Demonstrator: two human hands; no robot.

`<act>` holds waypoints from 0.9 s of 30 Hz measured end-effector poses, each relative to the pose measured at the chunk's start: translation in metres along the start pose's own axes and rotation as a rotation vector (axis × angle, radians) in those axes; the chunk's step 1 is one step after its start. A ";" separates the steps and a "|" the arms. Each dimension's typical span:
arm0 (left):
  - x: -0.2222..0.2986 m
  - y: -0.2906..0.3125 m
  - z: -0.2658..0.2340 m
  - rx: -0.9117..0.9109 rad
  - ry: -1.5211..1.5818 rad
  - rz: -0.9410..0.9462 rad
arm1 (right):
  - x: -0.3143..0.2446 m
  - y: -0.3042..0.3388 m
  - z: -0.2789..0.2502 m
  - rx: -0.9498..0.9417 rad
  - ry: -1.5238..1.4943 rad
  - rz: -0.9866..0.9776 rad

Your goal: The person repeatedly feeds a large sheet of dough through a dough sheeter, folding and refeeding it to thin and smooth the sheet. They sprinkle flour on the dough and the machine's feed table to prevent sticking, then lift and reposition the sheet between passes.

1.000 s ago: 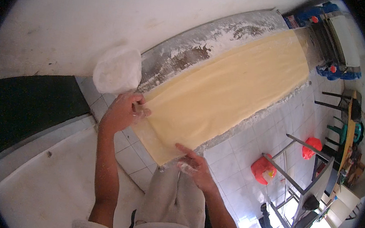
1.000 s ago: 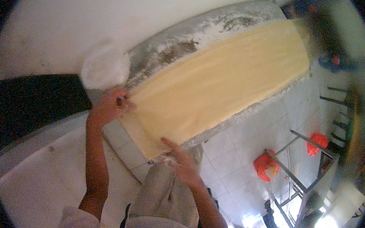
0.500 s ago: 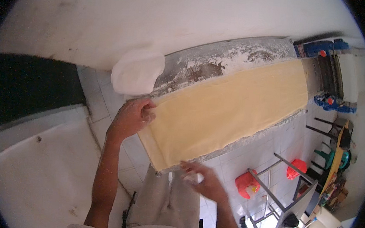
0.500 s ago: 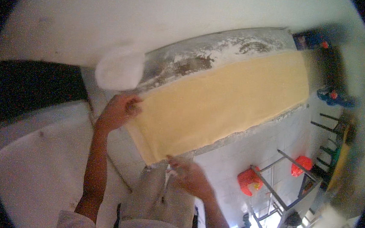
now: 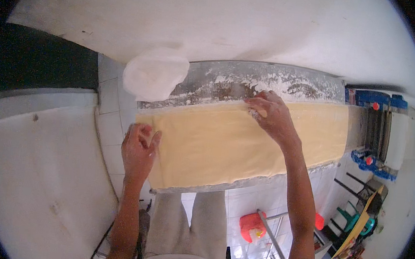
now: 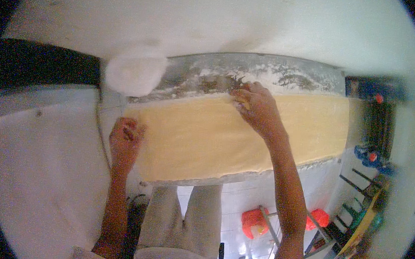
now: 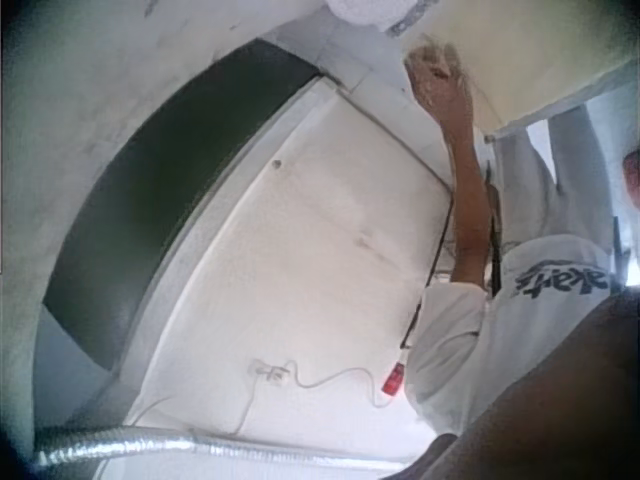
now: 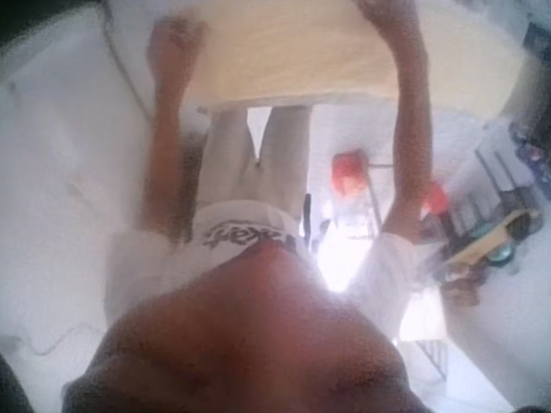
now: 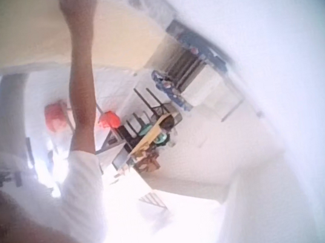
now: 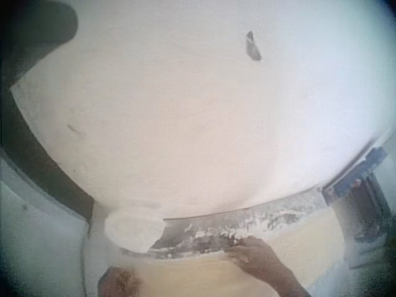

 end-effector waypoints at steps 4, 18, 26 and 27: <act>-0.013 0.041 0.014 0.072 -0.086 -0.103 | 0.014 -0.009 0.005 -0.061 -0.004 -0.261; -0.010 0.062 0.032 0.315 -0.003 -0.123 | 0.022 -0.041 0.000 -0.494 -0.341 -0.064; -0.026 0.050 0.048 0.355 -0.169 -0.157 | 0.045 -0.063 0.025 -0.479 -0.577 -0.148; -0.030 0.049 0.051 0.374 -0.141 -0.121 | 0.049 -0.062 0.029 -0.491 -0.579 -0.125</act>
Point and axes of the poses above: each hand's wrist, its own y-axis away from the middle knuckle, its own z-axis out of the palm, x = y × z, the point moved 3 cm from there along -y, towards the middle knuckle, and after that the axes turned 5 degrees about y, right-handed, at the moved point
